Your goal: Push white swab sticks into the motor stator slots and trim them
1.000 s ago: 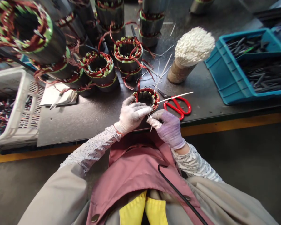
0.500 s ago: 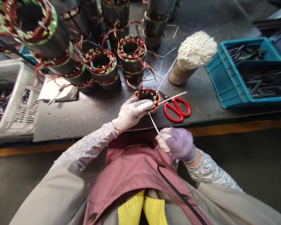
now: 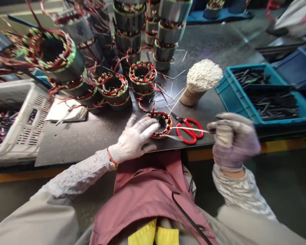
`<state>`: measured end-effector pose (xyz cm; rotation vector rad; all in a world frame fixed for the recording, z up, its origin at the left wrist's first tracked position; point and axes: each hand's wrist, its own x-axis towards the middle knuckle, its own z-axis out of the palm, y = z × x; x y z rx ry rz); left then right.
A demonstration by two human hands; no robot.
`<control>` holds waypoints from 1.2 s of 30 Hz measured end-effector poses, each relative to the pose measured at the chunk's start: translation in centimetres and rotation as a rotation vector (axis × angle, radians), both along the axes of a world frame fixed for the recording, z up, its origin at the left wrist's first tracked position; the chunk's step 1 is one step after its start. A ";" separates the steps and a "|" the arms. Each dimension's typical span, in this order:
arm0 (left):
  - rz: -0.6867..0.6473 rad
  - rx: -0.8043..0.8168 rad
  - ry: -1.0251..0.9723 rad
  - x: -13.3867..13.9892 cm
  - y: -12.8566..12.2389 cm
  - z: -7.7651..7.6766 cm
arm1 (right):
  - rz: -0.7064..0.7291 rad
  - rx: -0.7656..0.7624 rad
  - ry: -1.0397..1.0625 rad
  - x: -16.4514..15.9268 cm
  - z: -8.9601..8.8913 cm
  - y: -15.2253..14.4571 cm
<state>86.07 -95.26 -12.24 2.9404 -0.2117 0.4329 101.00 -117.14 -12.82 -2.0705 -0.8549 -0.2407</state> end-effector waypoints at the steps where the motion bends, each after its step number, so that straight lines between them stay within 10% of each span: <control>1: 0.028 0.017 0.016 0.1 0.0 0.1 | -0.030 -0.221 -0.057 0.9 -0.7 -1.1; 9: 0.018 0.156 0.000 1.2 -1.1 -2.3 | 0.036 -1.256 0.033 3.5 -0.5 1.2; 17: 0.073 0.106 0.001 -0.3 -1.7 -2.4 | 0.235 -0.639 -0.199 -4.2 -2.6 -3.5; 36: -0.093 0.069 0.051 0.2 0.9 -2.2 | 0.119 -0.887 -0.202 -1.6 -1.1 -1.3</control>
